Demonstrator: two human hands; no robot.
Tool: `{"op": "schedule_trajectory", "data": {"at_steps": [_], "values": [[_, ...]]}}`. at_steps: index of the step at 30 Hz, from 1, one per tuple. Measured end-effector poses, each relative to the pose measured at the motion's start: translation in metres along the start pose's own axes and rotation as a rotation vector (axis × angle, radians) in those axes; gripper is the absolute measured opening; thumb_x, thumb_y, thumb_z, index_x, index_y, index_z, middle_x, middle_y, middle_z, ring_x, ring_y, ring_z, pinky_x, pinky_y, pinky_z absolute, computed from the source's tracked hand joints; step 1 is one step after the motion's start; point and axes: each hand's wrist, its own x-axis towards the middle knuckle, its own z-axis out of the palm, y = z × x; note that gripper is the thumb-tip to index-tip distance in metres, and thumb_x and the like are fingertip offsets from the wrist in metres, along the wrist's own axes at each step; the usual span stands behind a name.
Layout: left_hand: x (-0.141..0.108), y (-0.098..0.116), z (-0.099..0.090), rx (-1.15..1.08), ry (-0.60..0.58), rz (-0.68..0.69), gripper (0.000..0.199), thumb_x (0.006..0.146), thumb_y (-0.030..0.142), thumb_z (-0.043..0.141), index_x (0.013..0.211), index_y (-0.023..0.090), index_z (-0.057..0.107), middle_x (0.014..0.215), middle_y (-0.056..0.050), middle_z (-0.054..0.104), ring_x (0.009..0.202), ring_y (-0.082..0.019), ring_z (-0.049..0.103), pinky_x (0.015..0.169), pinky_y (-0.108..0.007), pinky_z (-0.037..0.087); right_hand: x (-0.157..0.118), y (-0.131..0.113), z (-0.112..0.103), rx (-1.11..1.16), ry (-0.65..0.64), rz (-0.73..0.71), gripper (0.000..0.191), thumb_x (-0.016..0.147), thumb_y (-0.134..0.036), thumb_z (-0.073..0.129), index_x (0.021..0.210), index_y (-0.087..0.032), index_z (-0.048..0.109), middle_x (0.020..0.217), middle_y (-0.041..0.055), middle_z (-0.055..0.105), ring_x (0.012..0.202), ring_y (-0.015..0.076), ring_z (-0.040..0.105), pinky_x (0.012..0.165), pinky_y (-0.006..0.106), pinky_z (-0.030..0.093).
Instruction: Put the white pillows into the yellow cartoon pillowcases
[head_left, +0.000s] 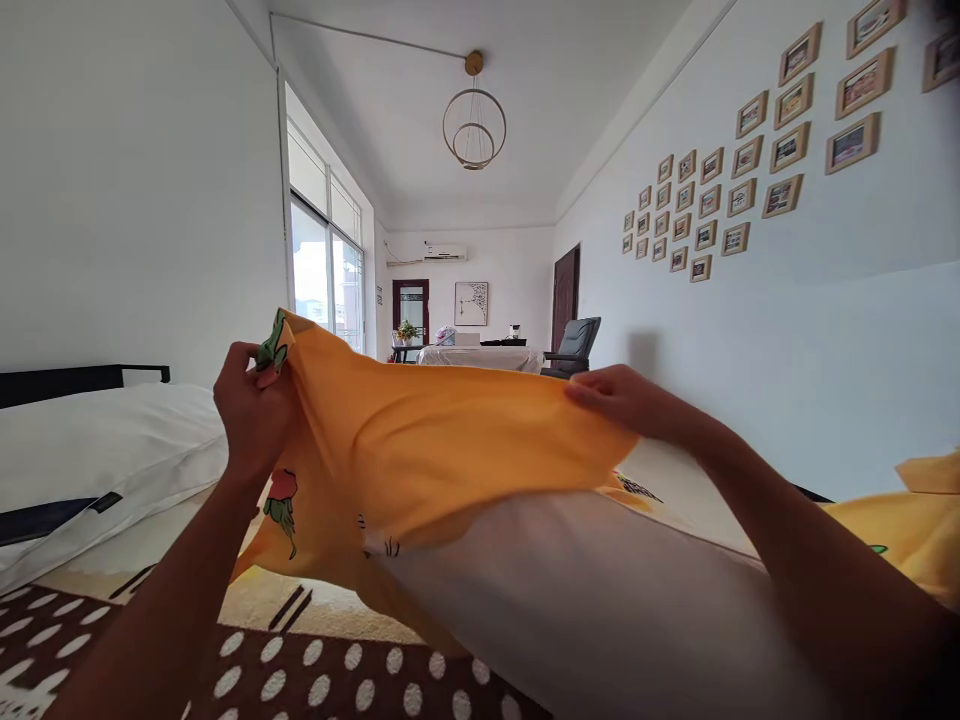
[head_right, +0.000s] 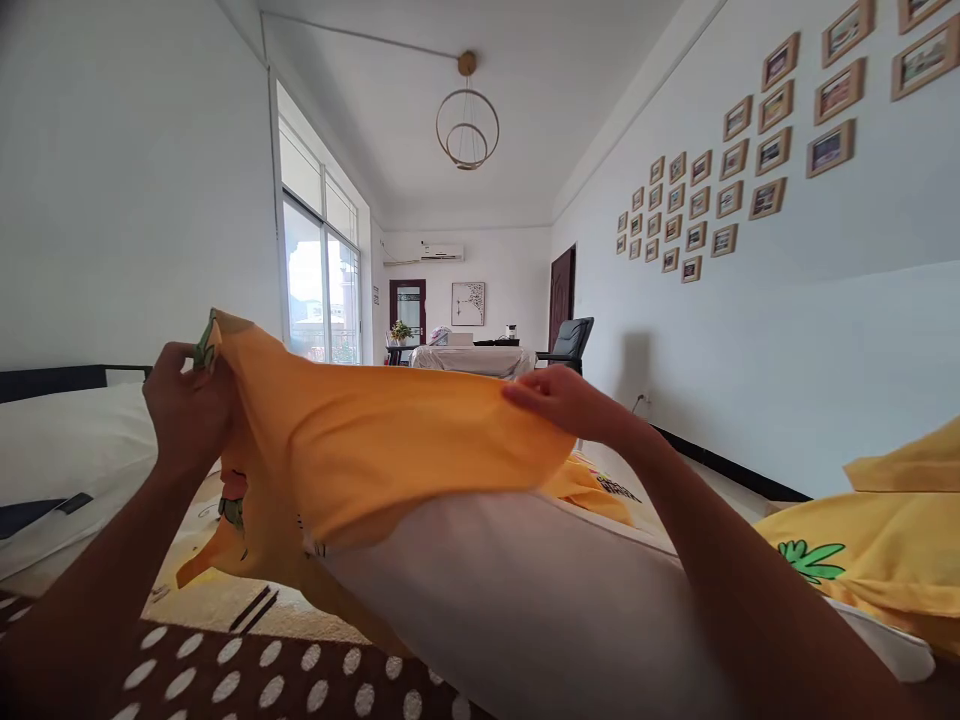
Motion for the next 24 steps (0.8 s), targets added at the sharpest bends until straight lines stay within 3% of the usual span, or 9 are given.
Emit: {"op": "schedule_trajectory", "data": {"at_steps": [2,3,5,8,12,14,19,22,24], "values": [[-0.005,-0.004,-0.001,-0.028,-0.001,-0.006,0.021,0.073,0.024,0.065,0.072,0.015,0.046,0.057,0.009,0.044,0.055,-0.004,0.038,0.048,-0.014,0.030,-0.011,0.010,0.004,0.177,-0.450,-0.009,0.045,0.072,-0.062,0.059,0.064,-0.018,0.052,0.058,-0.0028,0.043,0.052,0.0094,0.037,0.049,0.024,0.024],[-0.007,-0.006,-0.001,-0.053,-0.009,-0.008,0.021,0.073,0.025,0.065,0.073,0.016,0.046,0.058,0.008,0.045,0.055,-0.005,0.039,0.048,-0.014,0.031,-0.016,0.016,0.008,0.220,-0.599,-0.015,0.041,0.069,-0.057,0.065,0.069,-0.017,0.055,0.062,-0.0025,0.047,0.054,0.0099,0.040,0.050,0.023,0.028],[-0.010,-0.010,-0.001,-0.092,-0.018,-0.007,0.022,0.076,0.027,0.063,0.075,0.017,0.044,0.059,0.008,0.044,0.056,-0.005,0.040,0.049,-0.014,0.032,-0.022,0.030,0.020,0.263,-0.667,-0.036,0.036,0.069,-0.051,0.067,0.076,-0.017,0.059,0.072,-0.0001,0.054,0.063,0.0122,0.046,0.056,0.024,0.036],[-0.012,-0.012,-0.001,-0.100,-0.012,-0.017,0.021,0.079,0.029,0.061,0.077,0.017,0.043,0.059,0.008,0.043,0.055,-0.005,0.039,0.048,-0.015,0.031,-0.021,0.049,0.039,0.343,-0.400,-0.052,0.037,0.078,-0.052,0.057,0.080,-0.016,0.061,0.086,0.0038,0.056,0.073,0.0148,0.050,0.067,0.026,0.041],[-0.007,-0.015,-0.003,-0.042,-0.019,0.008,0.024,0.080,0.032,0.060,0.076,0.018,0.042,0.061,0.008,0.041,0.056,-0.006,0.039,0.049,-0.015,0.031,-0.011,0.062,0.058,0.549,-0.067,0.052,0.039,0.083,-0.054,0.048,0.089,-0.016,0.057,0.082,0.0043,0.058,0.071,0.0161,0.052,0.062,0.026,0.041],[-0.003,-0.020,-0.004,-0.002,0.007,0.018,0.023,0.079,0.031,0.060,0.074,0.018,0.041,0.059,0.008,0.041,0.055,-0.006,0.038,0.050,-0.016,0.031,-0.007,0.063,0.061,0.515,0.048,0.032,0.035,0.084,-0.050,0.046,0.089,-0.018,0.057,0.080,0.0036,0.059,0.070,0.0163,0.053,0.061,0.026,0.041],[-0.005,-0.033,-0.010,0.048,0.040,-0.045,0.027,0.077,0.032,0.060,0.067,0.019,0.039,0.054,0.009,0.037,0.049,-0.007,0.032,0.045,-0.018,0.027,-0.007,0.067,0.054,-0.241,0.179,-0.115,0.024,0.083,-0.031,0.037,0.079,-0.020,0.058,0.061,0.0008,0.056,0.057,0.0152,0.049,0.057,0.025,0.032],[-0.012,-0.030,-0.016,0.047,0.048,-0.065,0.027,0.077,0.036,0.060,0.068,0.020,0.040,0.054,0.009,0.037,0.048,-0.007,0.033,0.043,-0.017,0.027,-0.004,0.071,0.043,-0.600,0.276,-0.018,0.028,0.085,-0.029,0.034,0.084,-0.020,0.060,0.063,0.0047,0.061,0.056,0.0183,0.053,0.054,0.027,0.026],[-0.015,-0.026,-0.020,0.080,0.027,-0.075,0.026,0.078,0.036,0.059,0.069,0.020,0.041,0.054,0.008,0.038,0.048,-0.007,0.034,0.042,-0.017,0.027,-0.001,0.074,0.038,-0.700,0.234,0.054,0.031,0.088,-0.033,0.033,0.083,-0.020,0.061,0.067,0.0069,0.065,0.059,0.0202,0.057,0.053,0.027,0.026]]}}
